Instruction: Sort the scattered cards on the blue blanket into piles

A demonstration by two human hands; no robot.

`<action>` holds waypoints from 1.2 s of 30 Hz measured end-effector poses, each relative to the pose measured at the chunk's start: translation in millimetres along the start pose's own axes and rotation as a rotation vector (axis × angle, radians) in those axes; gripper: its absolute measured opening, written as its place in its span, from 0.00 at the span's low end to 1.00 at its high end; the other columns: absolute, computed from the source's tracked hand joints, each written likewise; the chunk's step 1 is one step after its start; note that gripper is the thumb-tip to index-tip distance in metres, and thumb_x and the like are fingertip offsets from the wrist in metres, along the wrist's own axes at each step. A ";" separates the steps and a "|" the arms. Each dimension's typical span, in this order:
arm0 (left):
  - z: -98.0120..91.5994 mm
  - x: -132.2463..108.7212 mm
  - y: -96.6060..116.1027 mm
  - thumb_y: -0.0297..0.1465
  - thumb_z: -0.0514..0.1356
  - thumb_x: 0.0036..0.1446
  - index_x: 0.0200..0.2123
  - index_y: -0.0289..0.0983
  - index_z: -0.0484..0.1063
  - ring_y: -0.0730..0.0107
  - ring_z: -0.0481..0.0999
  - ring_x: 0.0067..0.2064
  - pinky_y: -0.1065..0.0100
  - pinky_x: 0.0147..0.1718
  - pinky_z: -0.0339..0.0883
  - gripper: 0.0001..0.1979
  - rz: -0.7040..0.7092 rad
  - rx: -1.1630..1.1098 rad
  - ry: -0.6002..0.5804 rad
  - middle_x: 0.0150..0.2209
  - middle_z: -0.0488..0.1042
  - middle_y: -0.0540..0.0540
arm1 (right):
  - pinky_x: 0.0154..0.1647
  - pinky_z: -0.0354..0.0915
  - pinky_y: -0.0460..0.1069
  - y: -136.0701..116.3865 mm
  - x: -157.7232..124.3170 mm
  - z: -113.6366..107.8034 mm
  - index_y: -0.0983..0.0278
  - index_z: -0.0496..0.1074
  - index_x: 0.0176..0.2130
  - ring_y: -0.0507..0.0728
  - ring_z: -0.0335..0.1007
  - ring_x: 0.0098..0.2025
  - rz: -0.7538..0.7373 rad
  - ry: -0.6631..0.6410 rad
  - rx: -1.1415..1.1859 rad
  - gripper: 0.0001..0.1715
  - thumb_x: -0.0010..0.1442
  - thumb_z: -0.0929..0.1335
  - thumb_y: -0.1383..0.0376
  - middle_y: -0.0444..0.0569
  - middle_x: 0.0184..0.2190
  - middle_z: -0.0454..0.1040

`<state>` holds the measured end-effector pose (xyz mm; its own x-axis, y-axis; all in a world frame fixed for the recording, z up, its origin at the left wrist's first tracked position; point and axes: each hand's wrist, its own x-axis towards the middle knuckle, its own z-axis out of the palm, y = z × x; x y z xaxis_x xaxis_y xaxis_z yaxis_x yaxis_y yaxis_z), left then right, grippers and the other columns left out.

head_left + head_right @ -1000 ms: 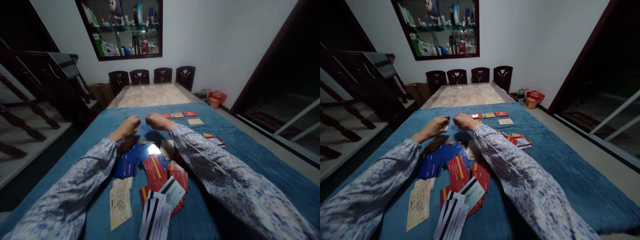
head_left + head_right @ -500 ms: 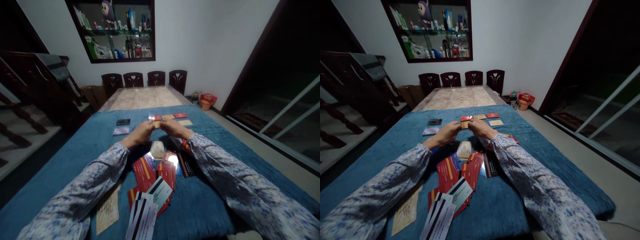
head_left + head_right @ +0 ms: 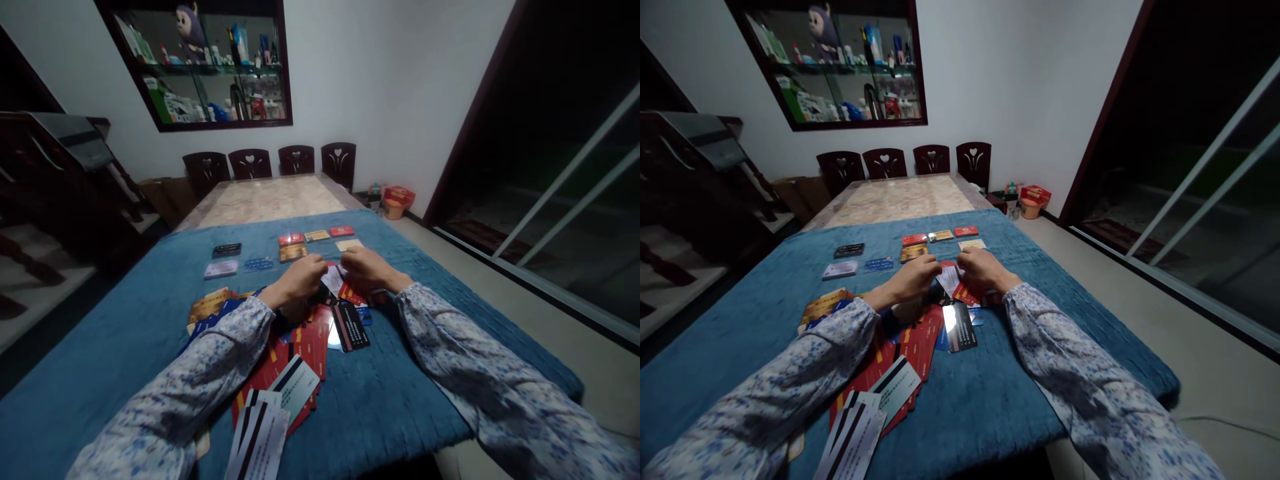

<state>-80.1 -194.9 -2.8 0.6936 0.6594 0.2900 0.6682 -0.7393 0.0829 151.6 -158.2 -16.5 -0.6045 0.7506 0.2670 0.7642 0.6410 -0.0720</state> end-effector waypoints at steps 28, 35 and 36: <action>13.7 3.5 23.0 0.29 0.53 0.67 0.40 0.35 0.78 0.57 0.69 0.52 0.55 0.52 0.62 0.13 0.113 -0.022 -0.166 0.49 0.78 0.37 | 0.54 0.68 0.59 32.7 -40.2 14.9 0.63 0.81 0.47 0.62 0.69 0.48 -0.194 0.068 0.227 0.14 0.64 0.68 0.70 0.57 0.48 0.80; 17.2 3.0 20.1 0.35 0.56 0.68 0.42 0.36 0.77 0.56 0.70 0.54 0.55 0.52 0.62 0.12 0.044 -0.043 -0.166 0.51 0.77 0.39 | 0.56 0.66 0.60 25.6 -45.0 5.3 0.64 0.81 0.49 0.63 0.69 0.51 -0.182 -0.006 0.233 0.17 0.65 0.72 0.58 0.58 0.48 0.79; 17.5 3.1 19.3 0.35 0.56 0.68 0.42 0.36 0.77 0.56 0.70 0.54 0.55 0.53 0.62 0.12 0.036 -0.053 -0.163 0.51 0.77 0.39 | 0.56 0.66 0.60 25.9 -45.4 4.9 0.64 0.81 0.50 0.63 0.69 0.51 -0.181 -0.014 0.235 0.18 0.64 0.72 0.58 0.58 0.49 0.79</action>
<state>-60.4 -204.7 -17.0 0.7543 0.6424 0.1353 0.6299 -0.7663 0.1268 197.7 -174.8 -35.2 -0.7302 0.6220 0.2828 0.5719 0.7828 -0.2450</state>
